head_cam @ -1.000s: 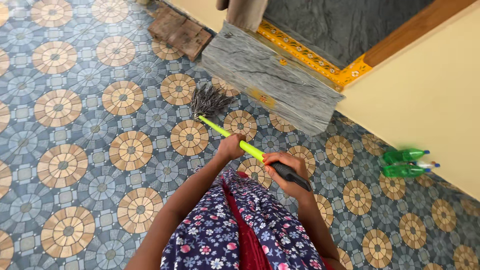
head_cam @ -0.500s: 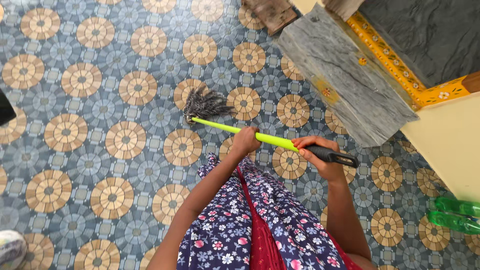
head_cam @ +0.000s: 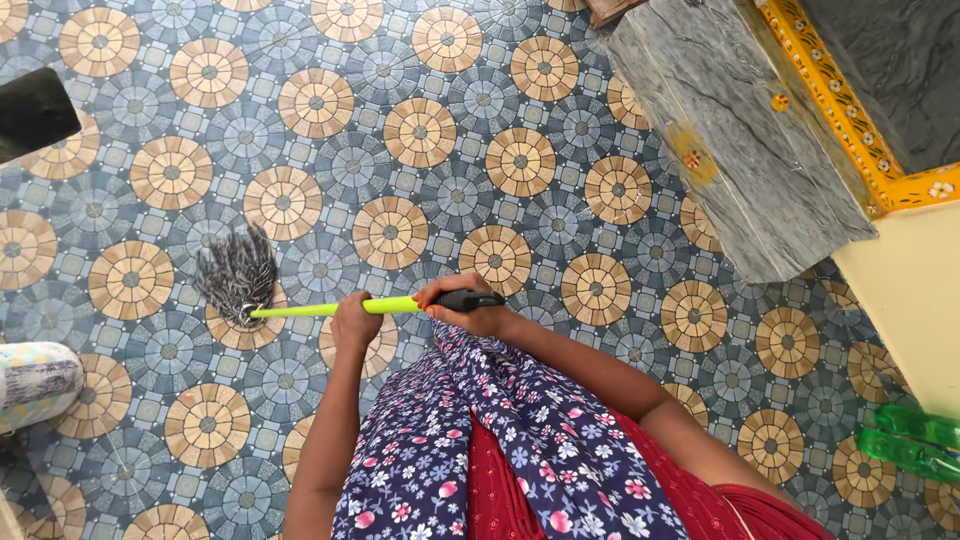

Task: The person mops a patterned tile floor using a green-handled string mop. They move the mop back and forth across the floor, navigating around a white bucket, a broom, and stacked concrete blocks.

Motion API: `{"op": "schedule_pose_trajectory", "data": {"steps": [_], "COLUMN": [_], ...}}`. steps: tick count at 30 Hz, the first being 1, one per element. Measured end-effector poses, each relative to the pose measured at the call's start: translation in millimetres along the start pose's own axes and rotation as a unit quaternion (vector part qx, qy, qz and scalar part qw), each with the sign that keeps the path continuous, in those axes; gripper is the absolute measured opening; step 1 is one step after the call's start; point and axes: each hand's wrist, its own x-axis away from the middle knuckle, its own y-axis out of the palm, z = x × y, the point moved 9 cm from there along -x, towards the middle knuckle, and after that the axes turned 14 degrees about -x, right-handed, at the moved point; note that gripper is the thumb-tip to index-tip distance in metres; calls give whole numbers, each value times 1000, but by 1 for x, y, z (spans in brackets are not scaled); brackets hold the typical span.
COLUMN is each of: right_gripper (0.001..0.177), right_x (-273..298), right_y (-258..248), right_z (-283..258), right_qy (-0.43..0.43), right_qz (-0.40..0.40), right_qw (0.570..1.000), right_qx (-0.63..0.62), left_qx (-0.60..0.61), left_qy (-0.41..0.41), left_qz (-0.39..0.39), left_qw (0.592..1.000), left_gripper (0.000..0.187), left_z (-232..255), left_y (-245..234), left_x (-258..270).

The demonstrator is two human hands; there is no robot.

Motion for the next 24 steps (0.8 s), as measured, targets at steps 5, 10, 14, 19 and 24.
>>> {"op": "schedule_pose_trajectory", "data": {"steps": [5, 10, 14, 19, 24], "right_gripper": [14, 13, 11, 11, 11], "right_x": [47, 139, 237, 351, 441], "right_y": [22, 7, -2, -2, 21], "right_z": [2, -67, -146, -209, -251], "right_qy": [18, 10, -33, -42, -31], "right_qz": [-63, -56, -41, 56, 139], "right_qw": [998, 998, 993, 975, 949], "right_qx": [4, 6, 104, 209, 281], "left_qx": [6, 65, 98, 156, 213], "left_qy": [-43, 37, 114, 204, 330], "left_qz": [0, 46, 101, 68, 71], "left_qw": [999, 996, 983, 964, 917], "left_gripper": [16, 10, 14, 17, 15], "left_z": [1, 91, 186, 299, 387], "left_y": [5, -18, -30, -15, 6], "left_x": [87, 157, 217, 279, 339]}}
